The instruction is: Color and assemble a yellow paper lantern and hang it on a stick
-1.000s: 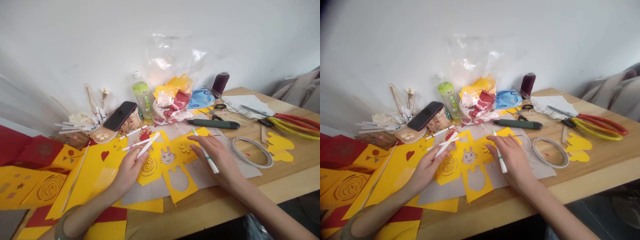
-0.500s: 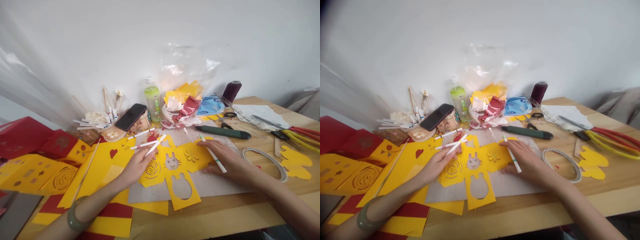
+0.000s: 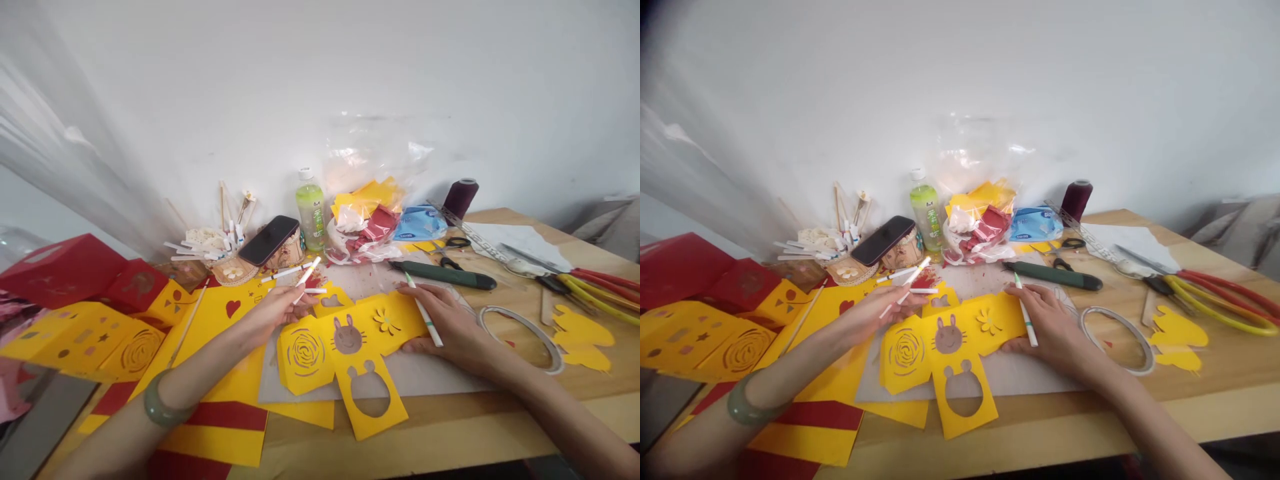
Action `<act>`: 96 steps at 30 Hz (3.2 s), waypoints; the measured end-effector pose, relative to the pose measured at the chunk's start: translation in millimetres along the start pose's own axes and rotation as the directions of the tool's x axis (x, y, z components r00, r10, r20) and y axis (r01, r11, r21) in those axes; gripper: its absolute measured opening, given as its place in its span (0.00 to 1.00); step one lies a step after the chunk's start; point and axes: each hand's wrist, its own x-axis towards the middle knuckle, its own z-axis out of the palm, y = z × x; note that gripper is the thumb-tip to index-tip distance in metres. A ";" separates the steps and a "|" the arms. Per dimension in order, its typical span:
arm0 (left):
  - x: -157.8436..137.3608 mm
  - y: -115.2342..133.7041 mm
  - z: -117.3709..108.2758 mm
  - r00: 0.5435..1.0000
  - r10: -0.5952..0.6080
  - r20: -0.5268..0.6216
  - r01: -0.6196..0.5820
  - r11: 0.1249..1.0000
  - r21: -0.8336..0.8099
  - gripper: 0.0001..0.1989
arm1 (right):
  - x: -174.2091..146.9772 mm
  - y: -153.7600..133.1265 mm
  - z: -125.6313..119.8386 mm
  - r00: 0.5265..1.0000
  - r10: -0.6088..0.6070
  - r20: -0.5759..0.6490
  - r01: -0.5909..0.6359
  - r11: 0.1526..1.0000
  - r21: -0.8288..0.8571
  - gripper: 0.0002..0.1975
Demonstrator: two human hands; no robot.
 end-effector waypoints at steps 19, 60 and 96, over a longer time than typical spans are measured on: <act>28.0 33.0 13.9 0.851 0.495 -0.178 -0.383 0.815 0.435 0.17 | 1.5 -10.4 -18.3 0.830 -0.253 -0.496 0.198 0.967 -0.161 0.37; -52.3 4.6 25.6 0.951 0.176 0.253 -0.104 0.956 -0.275 0.18 | -1.7 -102.2 -36.6 0.967 0.252 -0.037 -0.125 0.594 0.795 0.12; -92.3 -6.7 74.6 0.945 0.247 0.216 -0.220 0.965 -0.141 0.15 | -2.6 -146.1 7.8 0.925 0.272 0.267 -0.296 0.069 0.953 0.22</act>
